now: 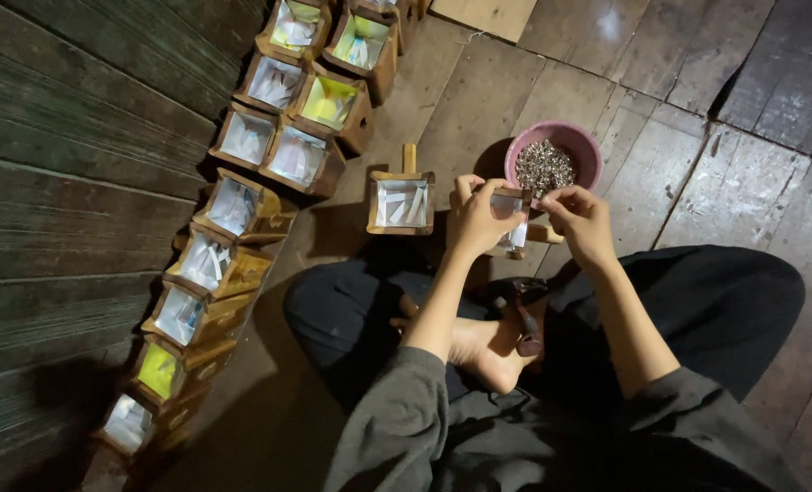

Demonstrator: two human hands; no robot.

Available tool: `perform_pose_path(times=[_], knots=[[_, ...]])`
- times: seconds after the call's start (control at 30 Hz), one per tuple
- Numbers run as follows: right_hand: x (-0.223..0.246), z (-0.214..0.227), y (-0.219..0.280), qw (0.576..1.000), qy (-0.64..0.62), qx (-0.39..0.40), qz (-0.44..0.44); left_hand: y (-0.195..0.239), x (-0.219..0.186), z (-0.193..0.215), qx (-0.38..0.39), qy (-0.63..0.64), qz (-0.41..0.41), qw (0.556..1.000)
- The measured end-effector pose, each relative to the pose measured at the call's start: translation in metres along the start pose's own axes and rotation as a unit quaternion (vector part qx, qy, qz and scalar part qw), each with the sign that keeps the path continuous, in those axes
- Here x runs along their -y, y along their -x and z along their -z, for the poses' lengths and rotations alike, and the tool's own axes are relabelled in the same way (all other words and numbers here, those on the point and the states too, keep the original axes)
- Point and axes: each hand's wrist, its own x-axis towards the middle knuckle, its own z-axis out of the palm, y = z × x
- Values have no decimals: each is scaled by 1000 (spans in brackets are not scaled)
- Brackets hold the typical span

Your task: The person sits on the floor and uses a hammer to drive metal pins into small wooden boxes. They repeatedly pick up pins from a pink bowl, place them into holes on the boxes, and strike them with the hammer to secure them.

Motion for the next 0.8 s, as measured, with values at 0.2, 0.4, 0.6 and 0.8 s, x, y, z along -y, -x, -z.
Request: perform_pose_path(times=[0.2,0.4,0.6,0.8], knots=[[-2,-14,1,999,39,18,-17,-1,4,-4,12,-9,10,1000],[-10,-17,-3,997,61,17,-46,1,-1,2,17,-15,18,1000],[-12,-24,-10,939,343,-30,21,3,-6,6,15,-2,1,1000],[-22,-18,-21,931,364,-26,0,3,-4,5,9,-8,1,1000]])
